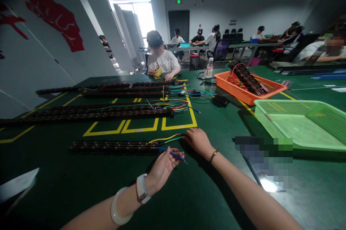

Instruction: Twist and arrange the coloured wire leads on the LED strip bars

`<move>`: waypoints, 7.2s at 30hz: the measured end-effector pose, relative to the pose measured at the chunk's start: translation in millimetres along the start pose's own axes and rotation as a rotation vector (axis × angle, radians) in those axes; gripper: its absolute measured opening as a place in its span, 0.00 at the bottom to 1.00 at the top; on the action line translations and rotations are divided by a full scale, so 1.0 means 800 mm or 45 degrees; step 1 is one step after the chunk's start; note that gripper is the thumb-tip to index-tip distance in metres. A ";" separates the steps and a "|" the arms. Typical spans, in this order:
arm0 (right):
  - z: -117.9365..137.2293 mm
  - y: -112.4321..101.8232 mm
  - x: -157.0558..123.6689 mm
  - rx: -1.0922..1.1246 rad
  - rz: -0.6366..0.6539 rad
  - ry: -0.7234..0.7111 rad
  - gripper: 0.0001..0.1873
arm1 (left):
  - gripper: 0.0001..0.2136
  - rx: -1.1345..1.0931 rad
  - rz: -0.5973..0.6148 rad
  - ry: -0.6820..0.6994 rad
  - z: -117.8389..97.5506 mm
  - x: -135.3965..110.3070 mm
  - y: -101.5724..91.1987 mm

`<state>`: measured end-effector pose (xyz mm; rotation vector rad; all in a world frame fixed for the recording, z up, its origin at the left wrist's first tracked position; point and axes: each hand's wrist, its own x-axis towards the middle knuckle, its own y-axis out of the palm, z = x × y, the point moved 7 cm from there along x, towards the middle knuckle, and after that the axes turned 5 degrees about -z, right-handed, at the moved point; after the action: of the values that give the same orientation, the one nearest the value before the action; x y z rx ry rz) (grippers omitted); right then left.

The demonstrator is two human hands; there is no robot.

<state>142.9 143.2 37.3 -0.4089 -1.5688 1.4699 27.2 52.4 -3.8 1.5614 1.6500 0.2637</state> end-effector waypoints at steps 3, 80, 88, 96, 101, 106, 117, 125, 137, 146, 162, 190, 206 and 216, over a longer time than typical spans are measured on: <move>-0.006 0.004 -0.006 0.031 -0.018 -0.004 0.17 | 0.13 -0.022 0.009 -0.015 0.001 0.002 0.000; 0.067 0.057 0.041 0.944 0.962 -0.205 0.24 | 0.17 0.562 0.391 -0.077 0.024 -0.001 0.015; 0.074 0.051 0.042 0.817 0.929 -0.285 0.19 | 0.21 0.528 0.381 -0.112 0.022 -0.001 0.013; 0.085 0.022 0.031 0.401 0.413 -0.425 0.12 | 0.32 0.190 0.230 -0.193 0.019 -0.002 0.007; 0.112 0.010 0.010 -0.094 0.180 -0.656 0.11 | 0.19 -0.094 0.079 -0.021 0.010 0.002 -0.001; 0.137 0.010 -0.011 -0.287 0.117 -0.788 0.09 | 0.10 -0.177 -0.127 0.001 0.011 0.004 -0.014; 0.131 0.002 -0.025 -0.200 0.024 -0.590 0.17 | 0.06 -0.261 -0.134 0.003 0.007 0.010 -0.017; 0.082 -0.039 -0.038 0.243 -0.192 -0.720 0.11 | 0.11 -0.149 0.044 0.031 0.000 0.009 -0.005; 0.050 -0.031 -0.042 0.190 -0.252 -0.699 0.12 | 0.13 -0.110 0.113 0.001 0.002 0.013 -0.005; 0.059 -0.029 -0.048 0.046 -0.297 -0.804 0.07 | 0.12 -0.030 -0.021 -0.020 -0.007 -0.004 0.003; 0.054 -0.024 -0.035 0.356 -0.179 -0.537 0.09 | 0.15 -0.033 0.034 0.015 0.000 0.007 -0.004; -0.013 0.041 0.054 0.520 -0.236 -0.100 0.13 | 0.14 0.027 0.139 0.033 0.005 0.011 -0.001; -0.017 0.012 0.019 0.695 -0.278 0.014 0.13 | 0.11 0.029 0.145 -0.003 -0.015 0.028 -0.005; 0.058 -0.043 -0.053 0.173 -0.405 -0.893 0.15 | 0.10 0.026 0.164 0.041 -0.013 0.031 -0.008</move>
<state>140.6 75.0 58.1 0.4746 -1.9333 1.5313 18.5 77.7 -11.7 1.6897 1.5836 0.3424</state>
